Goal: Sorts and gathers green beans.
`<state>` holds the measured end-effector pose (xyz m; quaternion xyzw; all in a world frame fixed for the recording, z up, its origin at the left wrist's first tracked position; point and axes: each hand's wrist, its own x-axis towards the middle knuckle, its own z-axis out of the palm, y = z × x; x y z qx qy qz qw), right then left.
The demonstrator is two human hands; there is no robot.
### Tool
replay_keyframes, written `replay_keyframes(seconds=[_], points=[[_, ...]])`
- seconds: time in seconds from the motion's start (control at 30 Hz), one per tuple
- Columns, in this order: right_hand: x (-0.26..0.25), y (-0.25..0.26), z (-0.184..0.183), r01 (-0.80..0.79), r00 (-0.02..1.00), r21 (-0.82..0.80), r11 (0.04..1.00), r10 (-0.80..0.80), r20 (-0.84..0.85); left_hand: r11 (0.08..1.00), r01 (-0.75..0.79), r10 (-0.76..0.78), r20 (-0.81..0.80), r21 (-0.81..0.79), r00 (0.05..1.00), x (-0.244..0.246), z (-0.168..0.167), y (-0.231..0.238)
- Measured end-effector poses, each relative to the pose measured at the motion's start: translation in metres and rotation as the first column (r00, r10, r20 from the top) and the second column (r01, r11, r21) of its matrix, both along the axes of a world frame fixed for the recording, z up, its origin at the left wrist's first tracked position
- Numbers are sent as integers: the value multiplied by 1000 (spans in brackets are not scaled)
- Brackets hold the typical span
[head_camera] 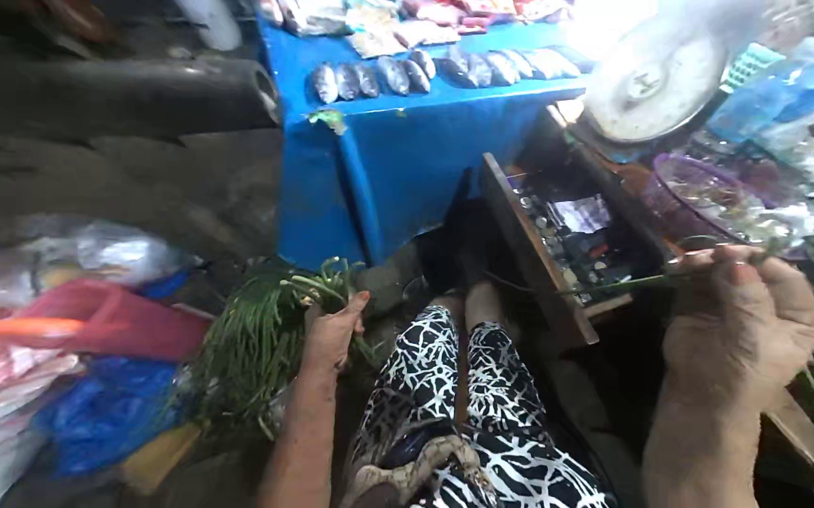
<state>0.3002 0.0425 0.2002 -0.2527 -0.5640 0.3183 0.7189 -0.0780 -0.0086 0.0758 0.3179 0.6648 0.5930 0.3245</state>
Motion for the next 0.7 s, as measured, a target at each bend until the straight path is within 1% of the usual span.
replay_keyframes(seconds=[0.03,0.1,0.17,0.23,0.27,0.3,0.37,0.47,0.57,0.7], points=[[-7,1,-6,-45,997,-32,998,47,67,998,41,-44,54,54,998,5,5,-1],[-30,2,-20,-129,982,-124,984,144,119,982,144,-161,137,123,977,22,23,-4],[-58,1,-38,-217,960,-213,953,247,129,959,262,-278,180,106,944,45,43,-4],[-83,-1,-54,-295,930,-279,914,342,134,916,394,-400,172,72,900,67,58,0],[-95,-2,-61,-329,915,-307,893,381,130,892,449,-451,133,52,882,75,61,2],[-106,-4,-66,-346,905,-326,880,405,134,866,499,-500,90,28,862,81,63,5],[-121,-6,-71,-345,894,-330,878,415,170,818,573,-575,76,45,815,89,62,10],[-126,-5,-72,-333,875,-325,885,419,244,797,597,-603,172,92,779,88,56,10],[-125,-6,-72,-311,844,-322,894,415,339,768,637,-631,253,68,734,86,57,7],[-114,-4,-71,-310,825,-301,902,413,386,768,640,-628,212,16,748,83,60,7]])
